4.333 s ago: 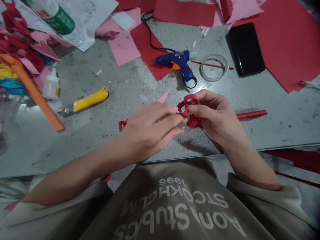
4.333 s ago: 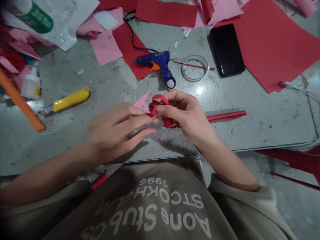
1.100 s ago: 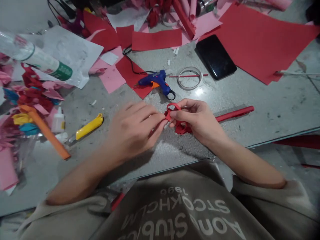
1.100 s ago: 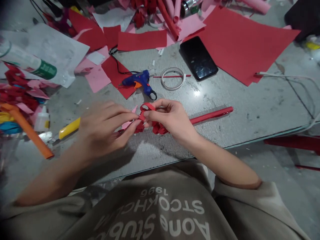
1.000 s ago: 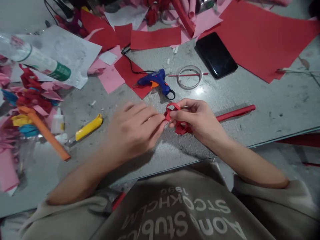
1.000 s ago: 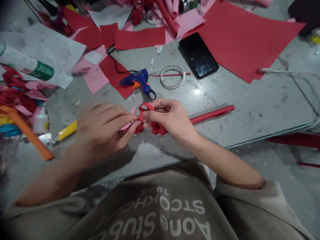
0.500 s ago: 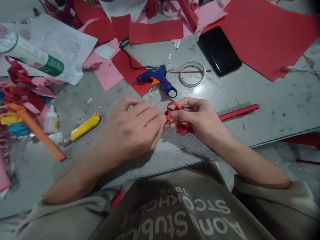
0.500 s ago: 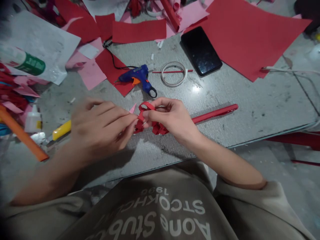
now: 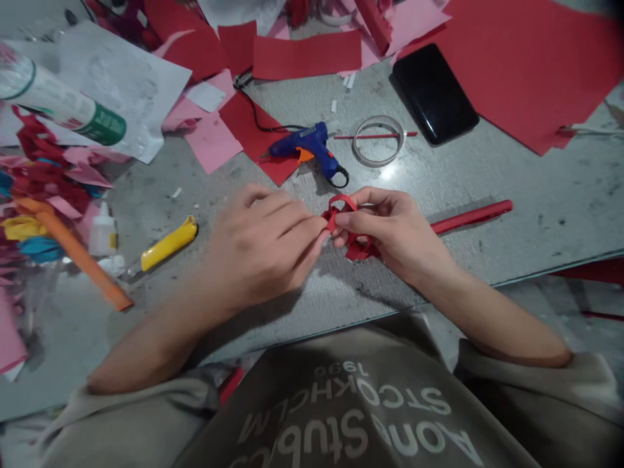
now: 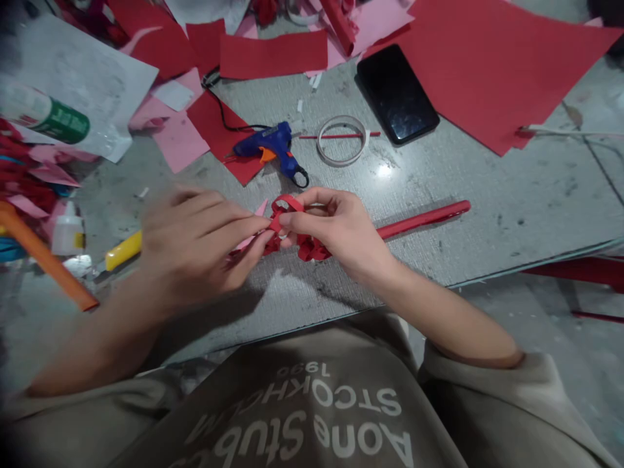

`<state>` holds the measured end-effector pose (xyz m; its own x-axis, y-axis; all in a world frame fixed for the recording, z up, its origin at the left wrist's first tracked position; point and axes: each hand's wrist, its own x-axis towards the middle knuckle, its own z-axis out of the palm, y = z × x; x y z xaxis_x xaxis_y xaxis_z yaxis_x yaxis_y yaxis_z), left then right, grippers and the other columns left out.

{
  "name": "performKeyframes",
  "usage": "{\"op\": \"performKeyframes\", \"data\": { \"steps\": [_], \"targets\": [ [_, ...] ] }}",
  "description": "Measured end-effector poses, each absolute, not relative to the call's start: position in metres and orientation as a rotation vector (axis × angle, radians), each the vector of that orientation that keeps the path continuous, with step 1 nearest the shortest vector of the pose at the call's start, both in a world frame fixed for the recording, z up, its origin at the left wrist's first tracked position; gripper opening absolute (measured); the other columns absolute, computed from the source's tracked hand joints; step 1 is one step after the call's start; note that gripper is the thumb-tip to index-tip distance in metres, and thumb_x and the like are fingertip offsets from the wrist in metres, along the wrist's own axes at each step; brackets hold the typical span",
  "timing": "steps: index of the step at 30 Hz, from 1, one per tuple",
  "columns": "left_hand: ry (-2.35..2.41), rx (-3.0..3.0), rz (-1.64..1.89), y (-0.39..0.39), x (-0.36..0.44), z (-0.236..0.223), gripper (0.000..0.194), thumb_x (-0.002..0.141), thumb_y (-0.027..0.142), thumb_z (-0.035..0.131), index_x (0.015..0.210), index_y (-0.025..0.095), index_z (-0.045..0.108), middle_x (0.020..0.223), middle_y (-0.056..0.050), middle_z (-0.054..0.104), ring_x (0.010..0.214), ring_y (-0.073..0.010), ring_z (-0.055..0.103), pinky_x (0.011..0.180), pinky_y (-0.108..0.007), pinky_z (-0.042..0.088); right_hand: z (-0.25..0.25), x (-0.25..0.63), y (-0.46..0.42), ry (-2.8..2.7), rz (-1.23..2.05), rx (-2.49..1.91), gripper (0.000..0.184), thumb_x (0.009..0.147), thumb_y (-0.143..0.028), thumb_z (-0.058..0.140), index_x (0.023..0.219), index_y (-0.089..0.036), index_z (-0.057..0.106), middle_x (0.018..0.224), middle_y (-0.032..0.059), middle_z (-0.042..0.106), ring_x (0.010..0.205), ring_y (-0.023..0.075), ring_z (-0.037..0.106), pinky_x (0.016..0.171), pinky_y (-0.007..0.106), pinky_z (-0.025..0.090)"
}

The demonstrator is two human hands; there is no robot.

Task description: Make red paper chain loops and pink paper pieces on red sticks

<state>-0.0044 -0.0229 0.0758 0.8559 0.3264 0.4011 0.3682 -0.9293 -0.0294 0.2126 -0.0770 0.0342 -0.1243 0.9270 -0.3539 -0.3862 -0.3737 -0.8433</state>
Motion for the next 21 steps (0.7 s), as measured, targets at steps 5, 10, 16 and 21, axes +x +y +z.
{"op": "performKeyframes", "data": {
  "steps": [5,10,16,21],
  "targets": [
    [-0.51,-2.876,-0.641,-0.022,-0.005,0.07,0.002,0.1,0.022,0.069,0.102,0.021,0.069,0.084,-0.001,0.075,0.077,-0.0204,0.068,0.074,-0.042,0.045,0.035,0.213,-0.076,-0.696,1.694,-1.123,0.028,0.079,-0.033,0.095,0.09,-0.02,0.073,0.073,0.0034,0.077,0.059,0.0146,0.07,0.047,0.02,0.053],
    [-0.453,-2.78,-0.675,-0.021,-0.005,0.065,0.004,0.099,0.023,0.071,0.1,0.021,0.067,0.083,0.0,0.076,0.072,-0.0188,0.067,0.072,-0.041,0.046,0.036,0.213,-0.076,-0.701,1.706,-1.124,0.029,0.08,-0.035,0.094,0.091,-0.019,0.072,0.075,0.0048,0.079,0.058,0.0148,0.07,0.046,0.02,0.051],
    [-0.456,-2.794,-0.69,-0.021,-0.007,0.063,0.005,0.1,0.023,0.071,0.1,0.021,0.067,0.083,0.0,0.075,0.074,-0.0187,0.067,0.071,-0.041,0.044,0.038,0.212,-0.076,-0.686,1.69,-1.112,0.027,0.078,-0.032,0.095,0.088,-0.019,0.074,0.077,0.004,0.078,0.065,0.0155,0.074,0.048,0.019,0.054],
    [-0.562,-2.902,-0.72,-0.02,-0.01,0.062,0.006,0.101,0.02,0.067,0.103,0.025,0.069,0.083,0.0,0.075,0.076,-0.0191,0.068,0.074,-0.042,0.044,0.038,0.212,-0.076,-0.664,1.705,-1.101,0.029,0.076,-0.033,0.097,0.087,-0.02,0.073,0.074,0.0035,0.078,0.067,0.0173,0.075,0.049,0.021,0.055]
  ]
}}
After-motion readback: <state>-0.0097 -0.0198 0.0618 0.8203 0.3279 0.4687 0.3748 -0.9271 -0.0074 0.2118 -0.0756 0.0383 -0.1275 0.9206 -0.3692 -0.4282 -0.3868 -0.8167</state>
